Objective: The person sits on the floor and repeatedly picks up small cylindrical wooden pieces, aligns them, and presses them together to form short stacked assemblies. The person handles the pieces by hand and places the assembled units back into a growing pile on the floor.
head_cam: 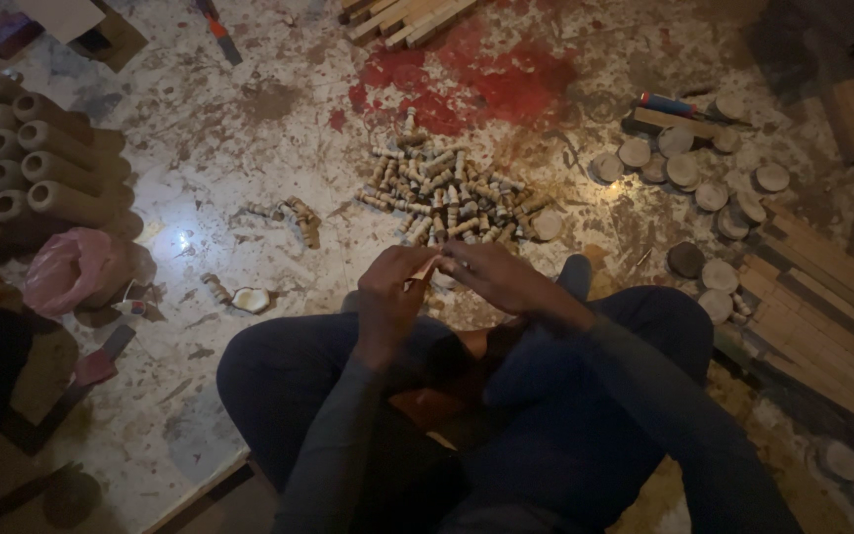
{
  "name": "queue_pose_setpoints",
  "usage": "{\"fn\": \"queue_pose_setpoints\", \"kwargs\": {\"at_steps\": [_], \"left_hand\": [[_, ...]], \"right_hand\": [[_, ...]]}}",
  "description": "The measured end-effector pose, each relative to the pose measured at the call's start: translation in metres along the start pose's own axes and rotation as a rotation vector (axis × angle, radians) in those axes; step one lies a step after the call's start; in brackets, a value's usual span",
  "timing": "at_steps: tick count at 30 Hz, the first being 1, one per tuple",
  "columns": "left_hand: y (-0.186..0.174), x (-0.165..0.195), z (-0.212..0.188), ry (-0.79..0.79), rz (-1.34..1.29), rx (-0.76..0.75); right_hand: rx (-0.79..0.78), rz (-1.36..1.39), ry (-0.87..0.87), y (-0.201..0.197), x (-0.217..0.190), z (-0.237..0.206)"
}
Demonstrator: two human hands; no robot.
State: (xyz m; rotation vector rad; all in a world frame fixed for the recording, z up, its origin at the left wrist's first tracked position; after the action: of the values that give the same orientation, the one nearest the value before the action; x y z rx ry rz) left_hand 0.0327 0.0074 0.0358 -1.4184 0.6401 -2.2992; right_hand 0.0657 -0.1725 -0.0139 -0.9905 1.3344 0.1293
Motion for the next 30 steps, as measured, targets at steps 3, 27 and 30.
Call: {"fn": "queue_pose_setpoints", "kwargs": {"at_steps": [3, 27, 30], "left_hand": [[0.0, 0.001, 0.001, 0.064, -0.027, -0.051], [0.005, -0.014, -0.001, 0.094, -0.022, -0.166], [0.002, -0.015, -0.002, 0.057, -0.011, -0.187]], "right_hand": [[-0.009, 0.026, 0.029, -0.002, 0.009, 0.0], [-0.092, 0.509, 0.116, 0.013, 0.046, 0.005], [0.08, 0.094, -0.016, 0.012, 0.037, 0.004]]}}
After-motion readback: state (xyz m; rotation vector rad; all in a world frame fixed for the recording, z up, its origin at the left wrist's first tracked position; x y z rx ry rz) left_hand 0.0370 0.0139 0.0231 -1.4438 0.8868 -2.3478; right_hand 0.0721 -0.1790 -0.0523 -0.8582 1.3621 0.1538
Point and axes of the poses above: each hand's wrist, its own z-axis towards the middle knuckle, its own y-axis out of the palm, x = y × z, the point moved 3 cm from there along z, towards the middle knuckle, and after that the axes turned 4 degrees about -x, right-handed, at the moved point
